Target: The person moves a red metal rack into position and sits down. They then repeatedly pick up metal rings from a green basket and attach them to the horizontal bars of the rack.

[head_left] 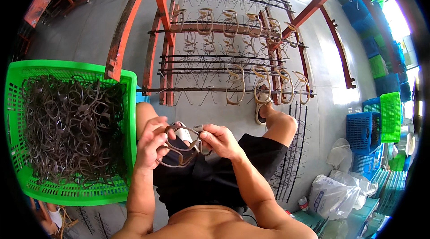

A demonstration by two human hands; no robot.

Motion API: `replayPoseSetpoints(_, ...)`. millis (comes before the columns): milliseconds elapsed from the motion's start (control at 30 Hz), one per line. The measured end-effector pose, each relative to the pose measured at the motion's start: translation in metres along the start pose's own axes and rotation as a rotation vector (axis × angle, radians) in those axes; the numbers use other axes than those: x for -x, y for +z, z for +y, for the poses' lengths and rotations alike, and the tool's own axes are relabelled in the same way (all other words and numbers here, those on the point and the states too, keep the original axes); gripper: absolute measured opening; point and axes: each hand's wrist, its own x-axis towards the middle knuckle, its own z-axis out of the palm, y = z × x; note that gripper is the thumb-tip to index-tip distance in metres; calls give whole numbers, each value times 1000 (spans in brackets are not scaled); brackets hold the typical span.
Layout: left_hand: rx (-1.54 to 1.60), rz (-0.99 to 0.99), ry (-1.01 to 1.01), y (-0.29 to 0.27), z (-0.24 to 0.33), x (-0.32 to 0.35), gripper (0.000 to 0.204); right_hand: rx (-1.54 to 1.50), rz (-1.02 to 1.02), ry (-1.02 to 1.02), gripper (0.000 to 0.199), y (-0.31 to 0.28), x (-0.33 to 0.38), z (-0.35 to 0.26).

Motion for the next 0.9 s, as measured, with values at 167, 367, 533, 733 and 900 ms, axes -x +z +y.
replayPoseSetpoints(167, -182, 278, 73, -26, -12, -6, 27, -148, 682, -240, 19, 2, -41, 6)
replayPoseSetpoints(367, -644, 312, 135, -60, -14, 1, 27, 111, 1122, -304, 23, 19, -110, 44)
replayPoseSetpoints(533, -867, 499, 41, -81, 1, 20, 22, -290, 992, -201, 23, 27, -114, 24)
replayPoseSetpoints(733, -860, 498, -39, -95, -4, 21, 17, -495, 968, -241, 21, 21, -117, 20)
replayPoseSetpoints(900, -864, 444, -38, -84, -7, 13, 17, -539, 970, -260, 24, 20, -121, 23)
